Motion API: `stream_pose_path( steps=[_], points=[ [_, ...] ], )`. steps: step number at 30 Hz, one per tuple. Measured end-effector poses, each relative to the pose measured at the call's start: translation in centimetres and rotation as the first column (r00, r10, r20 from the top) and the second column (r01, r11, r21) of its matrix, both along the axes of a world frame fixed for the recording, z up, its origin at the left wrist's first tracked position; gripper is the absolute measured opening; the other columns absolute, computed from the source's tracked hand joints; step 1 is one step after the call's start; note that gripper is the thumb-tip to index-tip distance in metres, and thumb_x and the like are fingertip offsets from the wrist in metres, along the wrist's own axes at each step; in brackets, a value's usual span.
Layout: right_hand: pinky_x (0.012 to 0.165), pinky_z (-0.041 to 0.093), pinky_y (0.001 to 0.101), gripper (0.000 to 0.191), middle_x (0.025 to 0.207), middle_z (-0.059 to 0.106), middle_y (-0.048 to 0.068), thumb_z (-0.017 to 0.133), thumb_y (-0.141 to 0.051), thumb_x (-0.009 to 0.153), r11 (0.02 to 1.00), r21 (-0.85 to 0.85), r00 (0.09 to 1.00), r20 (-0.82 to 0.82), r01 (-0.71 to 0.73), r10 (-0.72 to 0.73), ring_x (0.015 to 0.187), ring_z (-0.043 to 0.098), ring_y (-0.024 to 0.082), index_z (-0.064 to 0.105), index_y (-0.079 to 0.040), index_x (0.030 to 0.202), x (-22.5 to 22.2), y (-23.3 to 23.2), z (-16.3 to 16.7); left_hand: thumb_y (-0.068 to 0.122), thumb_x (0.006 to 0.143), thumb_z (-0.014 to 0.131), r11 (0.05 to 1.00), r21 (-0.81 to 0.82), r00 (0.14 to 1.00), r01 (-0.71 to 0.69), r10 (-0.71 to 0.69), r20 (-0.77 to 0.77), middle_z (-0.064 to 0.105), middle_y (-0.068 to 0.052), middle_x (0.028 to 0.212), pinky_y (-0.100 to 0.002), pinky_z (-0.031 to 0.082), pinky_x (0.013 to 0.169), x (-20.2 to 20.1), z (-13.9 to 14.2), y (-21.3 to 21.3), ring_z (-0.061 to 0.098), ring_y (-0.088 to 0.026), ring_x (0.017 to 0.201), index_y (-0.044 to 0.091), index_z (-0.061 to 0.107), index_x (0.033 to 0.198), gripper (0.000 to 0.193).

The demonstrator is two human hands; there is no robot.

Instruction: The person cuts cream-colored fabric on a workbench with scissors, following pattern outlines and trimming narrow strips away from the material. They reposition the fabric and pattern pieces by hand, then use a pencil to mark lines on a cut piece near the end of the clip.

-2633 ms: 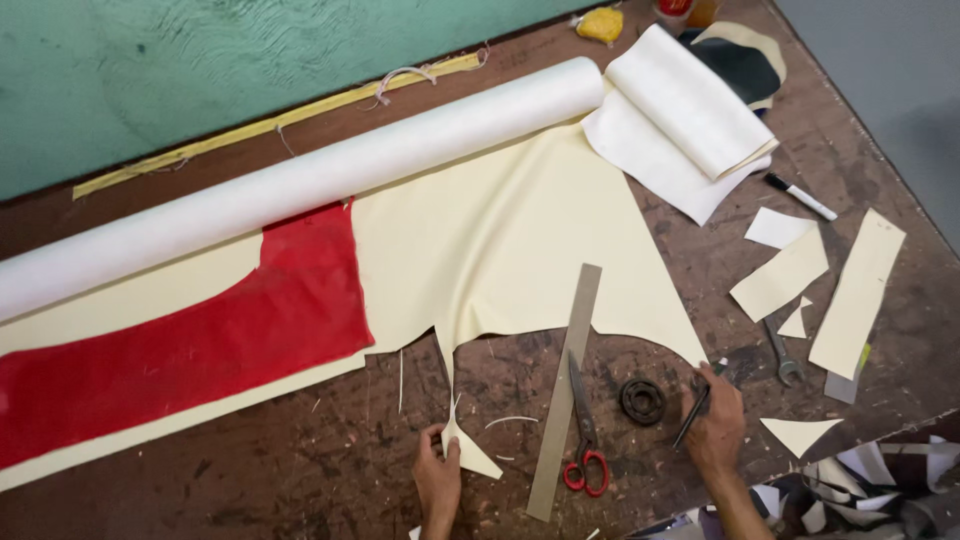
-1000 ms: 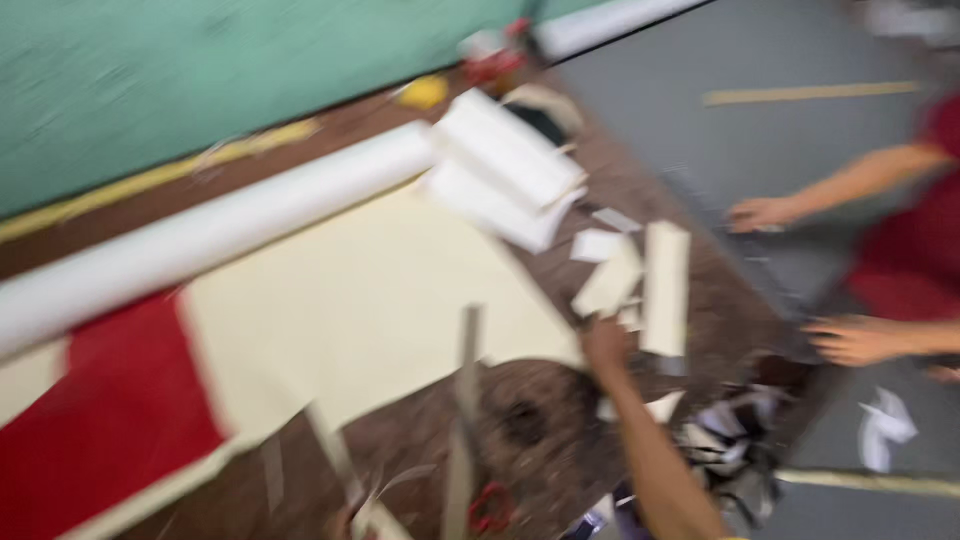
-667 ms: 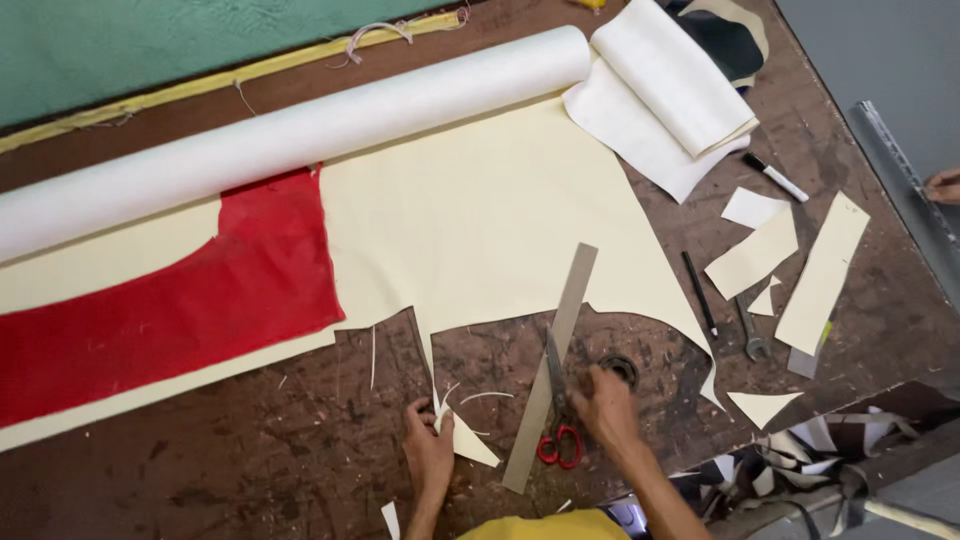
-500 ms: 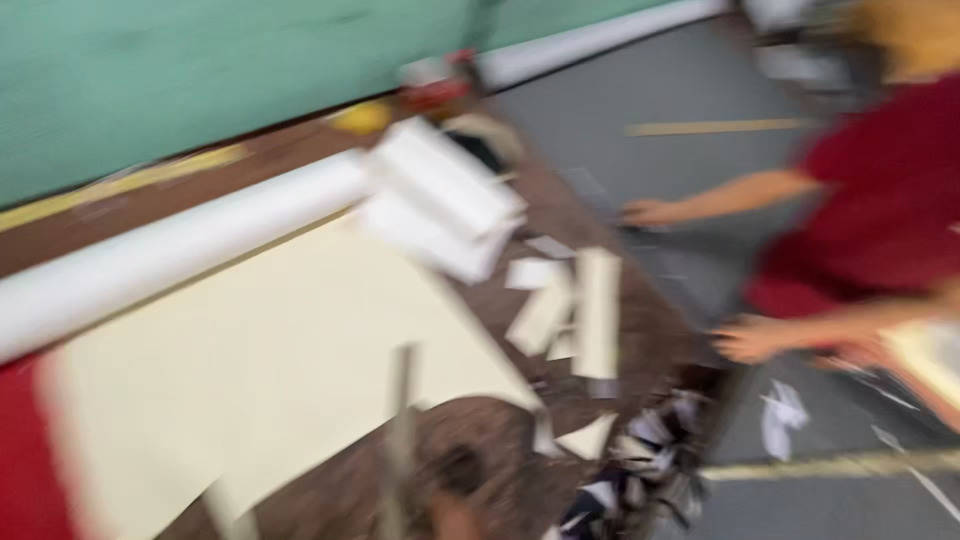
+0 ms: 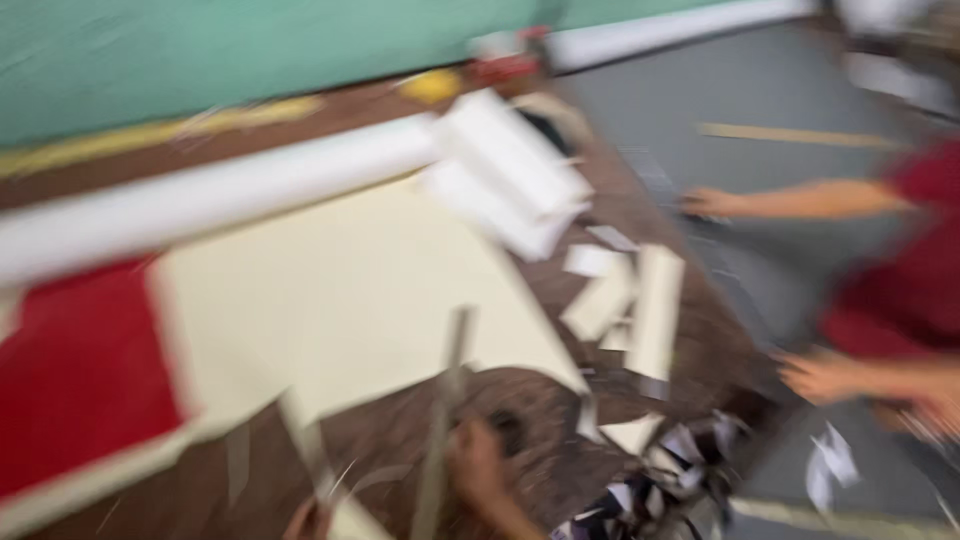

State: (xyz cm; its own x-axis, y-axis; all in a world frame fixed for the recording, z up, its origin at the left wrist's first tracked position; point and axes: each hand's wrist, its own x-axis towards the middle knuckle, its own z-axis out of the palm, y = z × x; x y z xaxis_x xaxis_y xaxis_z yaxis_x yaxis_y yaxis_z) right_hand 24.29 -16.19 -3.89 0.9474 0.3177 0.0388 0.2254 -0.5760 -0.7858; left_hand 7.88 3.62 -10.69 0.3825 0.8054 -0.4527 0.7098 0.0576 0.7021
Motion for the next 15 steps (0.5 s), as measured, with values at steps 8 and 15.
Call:
stream_pose_path(
  steps=[8,15],
  points=[
    [0.055,0.044,0.0407,0.029,0.069,0.066,0.014,0.055,-0.031,0.106,0.803,-0.211,0.830,-0.118,-0.558,0.545,0.056,0.057,0.024,0.071,-0.006,0.105,3.7,5.1,2.4,0.040,0.096,0.063,0.978,-0.190,0.982,0.086,-0.051,0.180,0.074,-0.007,0.088,-0.037,0.048,0.061,-2.8,-1.2,-3.5,0.059,-0.019,0.067,0.013,0.074,0.120,0.038],
    [0.051,0.048,0.0492,0.028,0.072,0.071,0.015,0.064,-0.035,0.095,0.534,-0.484,0.503,0.206,-0.693,0.839,0.061,0.065,0.038,0.062,-0.008,0.102,6.5,10.7,2.6,0.039,0.096,0.068,0.989,-0.123,0.951,0.082,-0.041,0.306,0.072,-0.008,0.082,-0.035,0.052,0.064,-2.8,3.2,-3.0,0.063,-0.015,0.068,0.011,0.075,0.117,0.036]
  ],
)
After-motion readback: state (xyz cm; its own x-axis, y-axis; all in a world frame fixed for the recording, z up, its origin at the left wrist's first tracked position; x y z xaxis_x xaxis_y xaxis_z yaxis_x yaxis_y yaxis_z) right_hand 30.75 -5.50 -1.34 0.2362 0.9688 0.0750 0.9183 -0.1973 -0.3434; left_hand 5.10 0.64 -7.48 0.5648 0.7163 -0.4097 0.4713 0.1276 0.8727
